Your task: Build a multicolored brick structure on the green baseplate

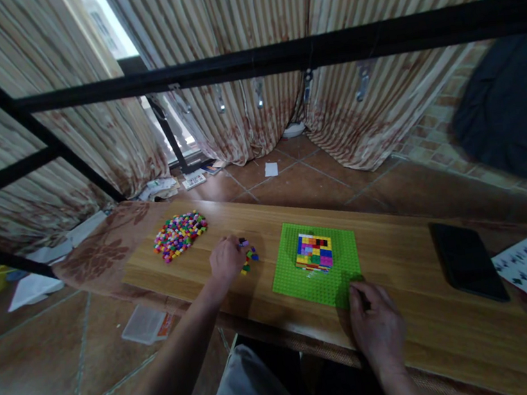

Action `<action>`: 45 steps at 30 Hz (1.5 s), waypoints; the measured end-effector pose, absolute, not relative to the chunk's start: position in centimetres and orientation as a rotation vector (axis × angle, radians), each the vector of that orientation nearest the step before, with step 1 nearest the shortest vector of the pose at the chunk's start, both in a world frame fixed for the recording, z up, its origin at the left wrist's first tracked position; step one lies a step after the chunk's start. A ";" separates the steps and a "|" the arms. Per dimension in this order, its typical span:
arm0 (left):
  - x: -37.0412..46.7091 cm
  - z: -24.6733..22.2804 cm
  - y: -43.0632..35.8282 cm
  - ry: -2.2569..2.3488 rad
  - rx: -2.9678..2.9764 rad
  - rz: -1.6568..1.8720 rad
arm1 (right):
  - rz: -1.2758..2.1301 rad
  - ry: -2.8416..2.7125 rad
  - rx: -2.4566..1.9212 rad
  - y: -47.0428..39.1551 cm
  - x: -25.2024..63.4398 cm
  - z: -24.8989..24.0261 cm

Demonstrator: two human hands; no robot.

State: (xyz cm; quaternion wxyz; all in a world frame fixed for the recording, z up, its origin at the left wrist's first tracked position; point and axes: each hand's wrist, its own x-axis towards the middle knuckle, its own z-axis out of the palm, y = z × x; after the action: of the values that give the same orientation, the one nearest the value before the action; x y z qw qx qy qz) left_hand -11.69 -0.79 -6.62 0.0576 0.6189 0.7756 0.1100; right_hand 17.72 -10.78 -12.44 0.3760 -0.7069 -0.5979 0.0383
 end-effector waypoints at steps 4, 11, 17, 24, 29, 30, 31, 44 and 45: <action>-12.2 -6.0 -1.5 2.320 1.886 0.491 | 0.081 -1.534 -1.796 -10.7 17.7 -12.4; -8.5 -4.6 -3.8 1.738 1.808 1.002 | 0.113 -1.519 -1.765 -10.6 17.5 -12.5; -4.3 -5.8 -4.6 1.388 1.725 1.127 | 0.106 -1.503 -1.756 -10.7 17.1 -12.0; -2.7 -5.3 -3.2 1.326 1.888 1.093 | 0.121 -1.510 -1.720 -10.6 17.1 -12.2; -2.0 -5.3 -2.4 1.397 2.038 1.029 | 0.142 -1.511 -1.706 -10.5 17.2 -12.3; -2.0 -5.6 -2.3 1.410 2.051 1.029 | 0.139 -1.511 -1.706 -10.5 17.2 -12.3; -1.9 -5.9 -2.1 1.411 2.062 1.037 | 0.134 -1.513 -1.705 -10.5 17.2 -12.3; -1.4 -7.0 -1.1 1.246 1.922 1.184 | 0.169 -1.498 -1.728 -10.6 17.1 -12.3; -1.3 -6.9 -1.0 1.241 1.910 1.173 | 0.169 -1.498 -1.729 -10.6 17.1 -12.3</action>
State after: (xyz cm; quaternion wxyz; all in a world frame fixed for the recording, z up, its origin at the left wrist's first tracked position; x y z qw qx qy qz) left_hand -1.34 -0.98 -6.89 0.2859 0.7143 0.4642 0.4388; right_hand 17.13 -10.58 -12.31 0.4115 -0.6870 -0.5952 0.0673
